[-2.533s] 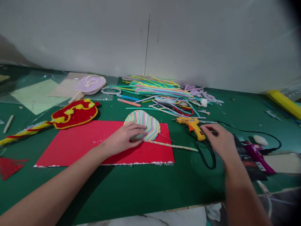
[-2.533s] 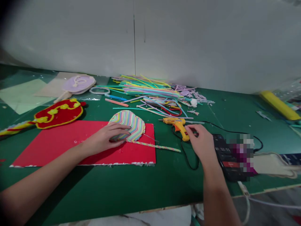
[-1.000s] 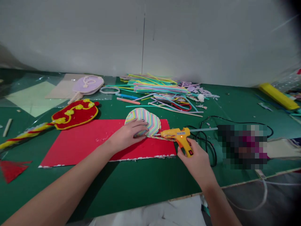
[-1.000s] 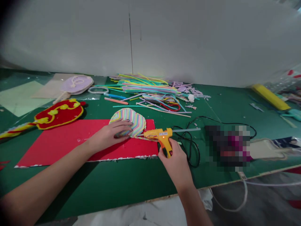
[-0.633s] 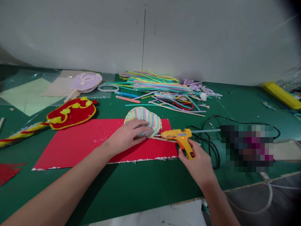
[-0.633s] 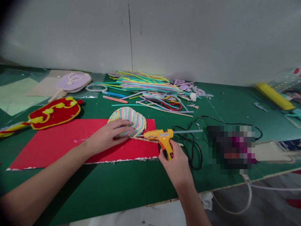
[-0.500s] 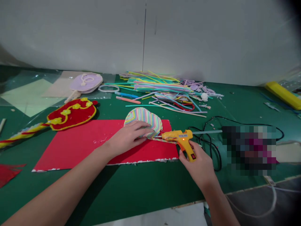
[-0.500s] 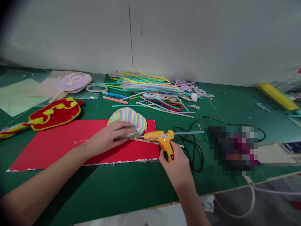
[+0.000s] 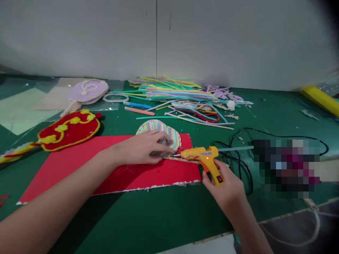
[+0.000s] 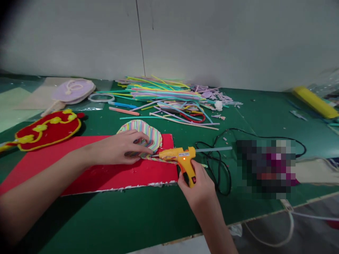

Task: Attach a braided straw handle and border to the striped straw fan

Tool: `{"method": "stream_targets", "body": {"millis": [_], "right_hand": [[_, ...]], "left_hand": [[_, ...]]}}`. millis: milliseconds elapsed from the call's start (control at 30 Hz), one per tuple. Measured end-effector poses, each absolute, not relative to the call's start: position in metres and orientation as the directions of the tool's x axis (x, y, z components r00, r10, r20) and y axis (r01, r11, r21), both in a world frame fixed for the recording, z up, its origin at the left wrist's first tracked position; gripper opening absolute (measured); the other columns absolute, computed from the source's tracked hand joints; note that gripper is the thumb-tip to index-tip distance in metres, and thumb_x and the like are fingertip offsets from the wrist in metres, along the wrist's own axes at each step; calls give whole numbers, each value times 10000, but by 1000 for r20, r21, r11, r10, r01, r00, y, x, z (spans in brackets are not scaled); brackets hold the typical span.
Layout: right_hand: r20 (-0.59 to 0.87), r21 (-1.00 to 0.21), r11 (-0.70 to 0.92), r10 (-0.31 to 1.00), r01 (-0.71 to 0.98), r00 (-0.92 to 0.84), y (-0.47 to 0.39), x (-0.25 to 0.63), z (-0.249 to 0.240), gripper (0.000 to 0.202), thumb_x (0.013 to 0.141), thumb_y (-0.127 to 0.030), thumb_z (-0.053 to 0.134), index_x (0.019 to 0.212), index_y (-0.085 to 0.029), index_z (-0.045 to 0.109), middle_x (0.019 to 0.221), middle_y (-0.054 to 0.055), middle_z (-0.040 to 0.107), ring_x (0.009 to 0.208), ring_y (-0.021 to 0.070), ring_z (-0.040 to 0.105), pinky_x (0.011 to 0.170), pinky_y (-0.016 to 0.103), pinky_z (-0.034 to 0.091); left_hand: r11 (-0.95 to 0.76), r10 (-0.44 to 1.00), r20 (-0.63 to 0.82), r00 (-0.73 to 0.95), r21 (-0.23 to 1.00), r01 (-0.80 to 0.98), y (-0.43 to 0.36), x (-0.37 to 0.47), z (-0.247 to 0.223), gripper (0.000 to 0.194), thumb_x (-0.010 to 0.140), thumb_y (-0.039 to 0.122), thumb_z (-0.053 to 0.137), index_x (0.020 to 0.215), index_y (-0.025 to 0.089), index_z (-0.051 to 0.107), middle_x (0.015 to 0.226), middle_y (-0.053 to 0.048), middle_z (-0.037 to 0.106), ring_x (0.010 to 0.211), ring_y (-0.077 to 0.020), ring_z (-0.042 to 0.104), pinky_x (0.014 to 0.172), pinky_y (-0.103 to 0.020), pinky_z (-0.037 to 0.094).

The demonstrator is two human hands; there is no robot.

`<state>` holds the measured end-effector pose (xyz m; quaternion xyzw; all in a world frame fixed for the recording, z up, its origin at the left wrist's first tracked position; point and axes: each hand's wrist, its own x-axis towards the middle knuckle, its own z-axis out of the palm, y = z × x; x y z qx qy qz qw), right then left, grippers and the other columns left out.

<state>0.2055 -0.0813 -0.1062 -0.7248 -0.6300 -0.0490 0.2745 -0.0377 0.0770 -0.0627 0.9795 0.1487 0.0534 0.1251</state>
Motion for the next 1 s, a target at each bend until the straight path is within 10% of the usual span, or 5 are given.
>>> {"method": "stream_targets", "body": {"millis": [1000], "right_hand": [[326, -310, -87, 926, 947, 192, -85, 203, -101, 321, 845, -387, 445, 1038, -163, 570, 943, 132, 689, 781, 233, 679, 601, 296, 524]], "left_hand": [[-897, 322, 86, 943, 347, 275, 80, -39, -67, 385, 805, 221, 579, 1165, 357, 589, 1198, -23, 522, 1096, -215, 493, 953, -339, 369]]}}
